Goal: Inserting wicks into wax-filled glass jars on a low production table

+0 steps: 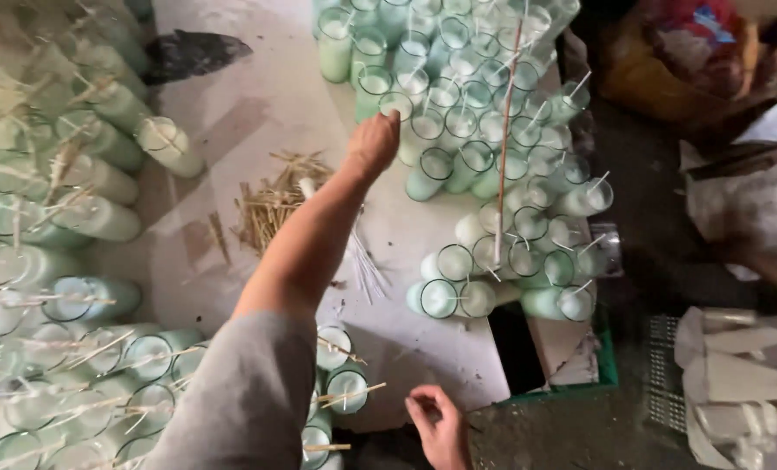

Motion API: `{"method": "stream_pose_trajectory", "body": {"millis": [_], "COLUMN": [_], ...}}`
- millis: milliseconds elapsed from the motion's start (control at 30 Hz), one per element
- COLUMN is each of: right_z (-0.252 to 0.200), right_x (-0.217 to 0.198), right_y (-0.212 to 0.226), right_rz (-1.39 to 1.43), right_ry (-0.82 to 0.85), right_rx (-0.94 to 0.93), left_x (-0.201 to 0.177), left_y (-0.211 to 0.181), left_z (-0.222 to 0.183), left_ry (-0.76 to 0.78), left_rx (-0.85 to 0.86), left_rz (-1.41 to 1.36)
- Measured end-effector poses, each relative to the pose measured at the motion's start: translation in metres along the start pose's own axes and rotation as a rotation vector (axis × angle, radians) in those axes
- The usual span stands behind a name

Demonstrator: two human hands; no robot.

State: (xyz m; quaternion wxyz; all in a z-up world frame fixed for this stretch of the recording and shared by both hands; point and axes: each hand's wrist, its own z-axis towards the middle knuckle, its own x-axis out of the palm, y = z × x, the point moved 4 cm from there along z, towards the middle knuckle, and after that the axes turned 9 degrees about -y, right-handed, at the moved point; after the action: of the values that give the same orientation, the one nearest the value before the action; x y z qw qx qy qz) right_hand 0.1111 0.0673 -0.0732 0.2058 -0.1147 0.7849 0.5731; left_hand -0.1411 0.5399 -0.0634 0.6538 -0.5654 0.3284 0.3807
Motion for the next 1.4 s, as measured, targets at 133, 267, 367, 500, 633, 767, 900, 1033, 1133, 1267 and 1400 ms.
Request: {"method": "stream_pose_trajectory", "body": {"millis": [133, 267, 367, 500, 633, 767, 900, 1033, 1133, 1267, 1400], "right_z": [-0.009, 0.032, 0.091, 0.194, 0.226, 0.242, 0.247, 0.257, 0.233, 0.200, 0.133], "right_x": [-0.032, -0.024, 0.044, 0.184, 0.266, 0.297, 0.282, 0.268, 0.213, 0.113, -0.020], "right_y": [0.038, 0.179, 0.234, 0.223, 0.216, 0.211, 0.218, 0.220, 0.260, 0.290, 0.293], "right_rz": [0.064, -0.185, -0.276, -0.492, -0.863, -0.969, -1.107, -1.183, -0.986, -0.928, -0.241], "right_ry": [-0.059, 0.022, 0.194, 0.385, 0.493, 0.476, 0.519, 0.590, 0.520, 0.378, 0.449], "right_rx": [-0.148, -0.445, -0.668, -0.707, -0.370, -0.446, -0.275, -0.727, -0.708, -0.867, -0.642], "left_x": [0.011, -0.118, -0.246, -0.370, -0.432, -0.442, -0.402, -0.321, -0.245, -0.151, -0.097], "left_y": [0.036, 0.041, 0.014, -0.001, -0.015, -0.046, -0.079, -0.122, -0.158, -0.178, -0.172], "left_z": [-0.004, -0.073, -0.147, -0.262, -0.374, -0.435, -0.473, -0.500, -0.506, -0.502, -0.496], "left_ry": [-0.200, 0.005, -0.066, -0.155, -0.129, -0.198, -0.267, -0.129, -0.126, 0.126, 0.078], "left_rx": [0.114, -0.016, 0.126, 0.360, 0.269, 0.239, 0.146, 0.193, 0.178, -0.026, -0.016], "left_rz": [-0.126, -0.170, -0.151, 0.055, 0.154, -0.070, -0.060, -0.194, -0.261, -0.271, -0.233]}}
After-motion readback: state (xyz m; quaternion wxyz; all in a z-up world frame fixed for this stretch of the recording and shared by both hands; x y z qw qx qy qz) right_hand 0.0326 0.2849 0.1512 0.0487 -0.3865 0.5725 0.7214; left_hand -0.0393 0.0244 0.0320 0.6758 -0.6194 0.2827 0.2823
